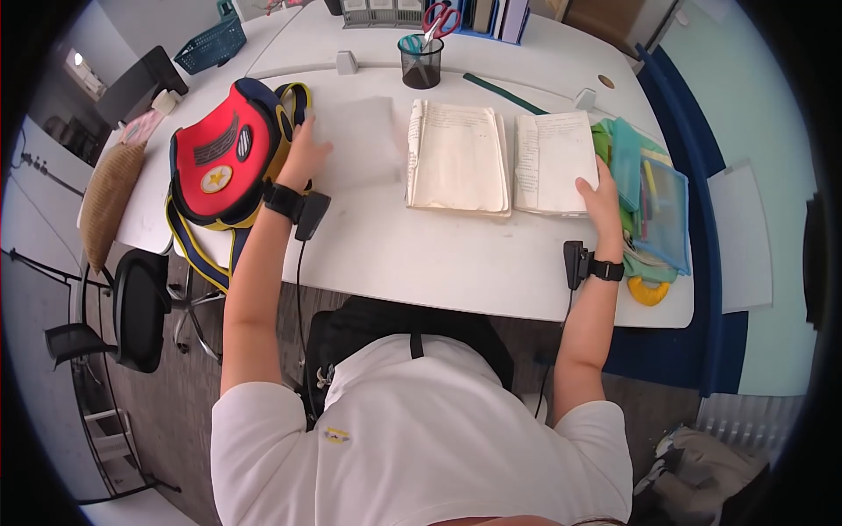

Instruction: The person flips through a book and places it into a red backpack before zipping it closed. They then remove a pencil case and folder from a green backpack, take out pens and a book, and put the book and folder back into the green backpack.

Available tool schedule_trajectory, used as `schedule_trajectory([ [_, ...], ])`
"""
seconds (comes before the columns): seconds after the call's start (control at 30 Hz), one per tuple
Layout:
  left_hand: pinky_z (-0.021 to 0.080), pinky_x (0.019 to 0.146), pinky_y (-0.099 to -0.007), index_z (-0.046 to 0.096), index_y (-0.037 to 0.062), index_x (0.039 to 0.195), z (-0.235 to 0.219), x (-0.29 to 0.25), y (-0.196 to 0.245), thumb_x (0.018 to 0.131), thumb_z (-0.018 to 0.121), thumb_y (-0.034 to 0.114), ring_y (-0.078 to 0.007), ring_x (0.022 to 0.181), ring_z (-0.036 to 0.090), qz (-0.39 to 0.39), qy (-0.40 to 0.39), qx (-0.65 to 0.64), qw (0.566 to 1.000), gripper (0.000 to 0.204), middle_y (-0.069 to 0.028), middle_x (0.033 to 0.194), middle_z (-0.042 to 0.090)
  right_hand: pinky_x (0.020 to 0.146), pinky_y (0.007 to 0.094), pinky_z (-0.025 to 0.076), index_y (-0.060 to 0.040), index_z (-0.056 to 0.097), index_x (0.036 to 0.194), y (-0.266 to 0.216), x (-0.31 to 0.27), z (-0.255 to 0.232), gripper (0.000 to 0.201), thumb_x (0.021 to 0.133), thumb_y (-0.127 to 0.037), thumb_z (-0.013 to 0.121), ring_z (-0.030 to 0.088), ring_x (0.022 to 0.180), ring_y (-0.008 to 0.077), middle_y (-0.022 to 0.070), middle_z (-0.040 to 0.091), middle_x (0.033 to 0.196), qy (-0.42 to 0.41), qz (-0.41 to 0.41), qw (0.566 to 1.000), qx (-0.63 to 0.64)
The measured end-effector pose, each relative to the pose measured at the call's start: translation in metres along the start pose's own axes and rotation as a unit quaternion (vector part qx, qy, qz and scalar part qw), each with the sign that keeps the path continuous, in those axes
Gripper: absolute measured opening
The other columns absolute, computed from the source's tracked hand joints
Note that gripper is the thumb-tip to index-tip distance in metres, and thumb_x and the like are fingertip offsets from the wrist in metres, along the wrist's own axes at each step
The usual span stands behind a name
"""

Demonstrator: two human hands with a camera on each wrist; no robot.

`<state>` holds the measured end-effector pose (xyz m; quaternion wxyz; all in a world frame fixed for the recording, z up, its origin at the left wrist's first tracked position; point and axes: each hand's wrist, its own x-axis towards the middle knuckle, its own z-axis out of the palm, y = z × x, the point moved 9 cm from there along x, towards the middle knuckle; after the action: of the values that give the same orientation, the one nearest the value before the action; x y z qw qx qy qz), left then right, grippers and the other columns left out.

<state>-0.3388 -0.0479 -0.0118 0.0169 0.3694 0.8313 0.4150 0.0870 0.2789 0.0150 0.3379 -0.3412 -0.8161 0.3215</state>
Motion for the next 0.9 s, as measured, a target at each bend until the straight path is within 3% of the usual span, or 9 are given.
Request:
schedule_trajectory([
  [0.03, 0.037, 0.1, -0.0402, 0.033, 0.0031, 0.136, 0.006, 0.0, 0.002, 0.076, 0.062, 0.01, -0.0406, 0.125, 0.037, 0.035, -0.01, 0.108, 0.993, 0.067, -0.0294, 0.138, 0.029, 0.093, 0.0319, 0.04, 0.005, 0.04, 0.128, -0.003, 0.002, -0.003, 0.057, 0.077, -0.008, 0.06, 0.053, 0.109, 0.0298, 0.0213, 0.054, 0.119, 0.012, -0.011, 1.0, 0.002],
  [0.07, 0.023, 0.108, -0.0429, 0.031, 0.0059, 0.137, 0.016, -0.003, -0.005, 0.074, 0.064, 0.016, -0.0425, 0.135, 0.013, 0.027, -0.066, 0.054, 0.996, 0.072, -0.0334, 0.14, 0.021, 0.093, 0.0313, 0.039, 0.0052, 0.04, 0.129, -0.004, 0.002, -0.006, 0.057, 0.077, -0.007, 0.06, 0.053, 0.11, 0.0284, 0.0205, 0.054, 0.12, 0.022, -0.014, 0.999, 0.023],
  [0.27, 0.023, 0.107, -0.0513, 0.033, 0.0092, 0.138, 0.041, -0.031, 0.017, 0.077, 0.061, 0.025, -0.0398, 0.136, 0.014, 0.012, -0.247, 0.203, 0.947, 0.068, -0.0255, 0.143, 0.023, 0.095, 0.0278, 0.037, 0.0067, 0.039, 0.13, -0.052, -0.006, -0.028, 0.056, 0.081, -0.008, 0.061, 0.051, 0.111, 0.0203, 0.0153, 0.052, 0.123, 0.067, -0.037, 0.973, 0.22],
  [0.37, 0.023, 0.108, -0.0386, 0.036, 0.0059, 0.135, 0.043, -0.03, 0.023, 0.08, 0.061, 0.023, -0.0404, 0.134, 0.019, 0.041, -0.269, 0.175, 0.946, 0.063, -0.0291, 0.142, 0.023, 0.096, 0.0269, 0.037, 0.007, 0.039, 0.131, -0.086, -0.009, -0.034, 0.056, 0.082, -0.009, 0.062, 0.049, 0.112, 0.0175, 0.014, 0.051, 0.125, 0.068, -0.042, 0.956, 0.282],
  [0.47, 0.024, 0.104, -0.0571, 0.036, 0.0101, 0.136, 0.039, -0.035, 0.05, 0.079, 0.061, 0.025, -0.036, 0.137, 0.016, 0.014, -0.264, 0.306, 0.915, 0.064, -0.0195, 0.145, 0.023, 0.096, 0.0262, 0.036, 0.0067, 0.039, 0.131, -0.111, -0.008, -0.022, 0.056, 0.083, -0.009, 0.062, 0.049, 0.112, 0.016, 0.0134, 0.05, 0.126, 0.038, -0.052, 0.939, 0.337],
  [0.57, 0.029, 0.104, -0.0496, 0.043, 0.0073, 0.13, 0.045, -0.03, 0.091, 0.081, 0.061, 0.024, -0.0346, 0.134, 0.025, 0.133, -0.158, 0.249, 0.946, 0.055, -0.0202, 0.14, 0.034, 0.096, 0.0259, 0.036, 0.0055, 0.039, 0.132, -0.125, -0.006, 0.009, 0.056, 0.083, -0.01, 0.062, 0.048, 0.112, 0.0154, 0.0126, 0.05, 0.126, -0.005, -0.06, 0.932, 0.357],
  [0.67, 0.034, 0.102, -0.04, 0.051, 0.0029, 0.122, 0.046, -0.044, 0.153, 0.083, 0.061, 0.023, -0.0327, 0.126, 0.038, 0.195, -0.145, -0.004, 0.97, 0.045, -0.0208, 0.129, 0.047, 0.096, 0.0265, 0.036, 0.0041, 0.041, 0.13, -0.124, -0.008, 0.05, 0.054, 0.083, -0.011, 0.062, 0.049, 0.112, 0.0167, 0.0128, 0.051, 0.125, -0.063, -0.065, 0.934, 0.347],
  [0.83, 0.039, 0.096, -0.0341, 0.053, 0.0016, 0.119, 0.083, -0.073, 0.192, 0.088, 0.057, 0.025, -0.0278, 0.117, 0.049, 0.229, -0.232, -0.114, 0.939, 0.039, -0.0184, 0.121, 0.054, 0.094, 0.0288, 0.038, 0.0053, 0.048, 0.119, -0.094, -0.016, 0.091, 0.042, 0.082, -0.013, 0.059, 0.053, 0.107, 0.0228, 0.0182, 0.055, 0.115, -0.143, 0.021, 0.979, 0.143],
  [0.9, 0.039, 0.094, -0.0333, 0.054, -0.0006, 0.117, 0.095, -0.078, 0.194, 0.089, 0.056, 0.025, -0.0271, 0.112, 0.052, 0.205, -0.265, -0.11, 0.936, 0.038, -0.0177, 0.117, 0.057, 0.095, 0.0311, 0.037, 0.006, 0.048, 0.116, -0.1, -0.016, 0.085, 0.041, 0.082, -0.014, 0.057, 0.051, 0.109, 0.0244, 0.0207, 0.054, 0.115, -0.123, -0.048, 0.991, 0.022],
])
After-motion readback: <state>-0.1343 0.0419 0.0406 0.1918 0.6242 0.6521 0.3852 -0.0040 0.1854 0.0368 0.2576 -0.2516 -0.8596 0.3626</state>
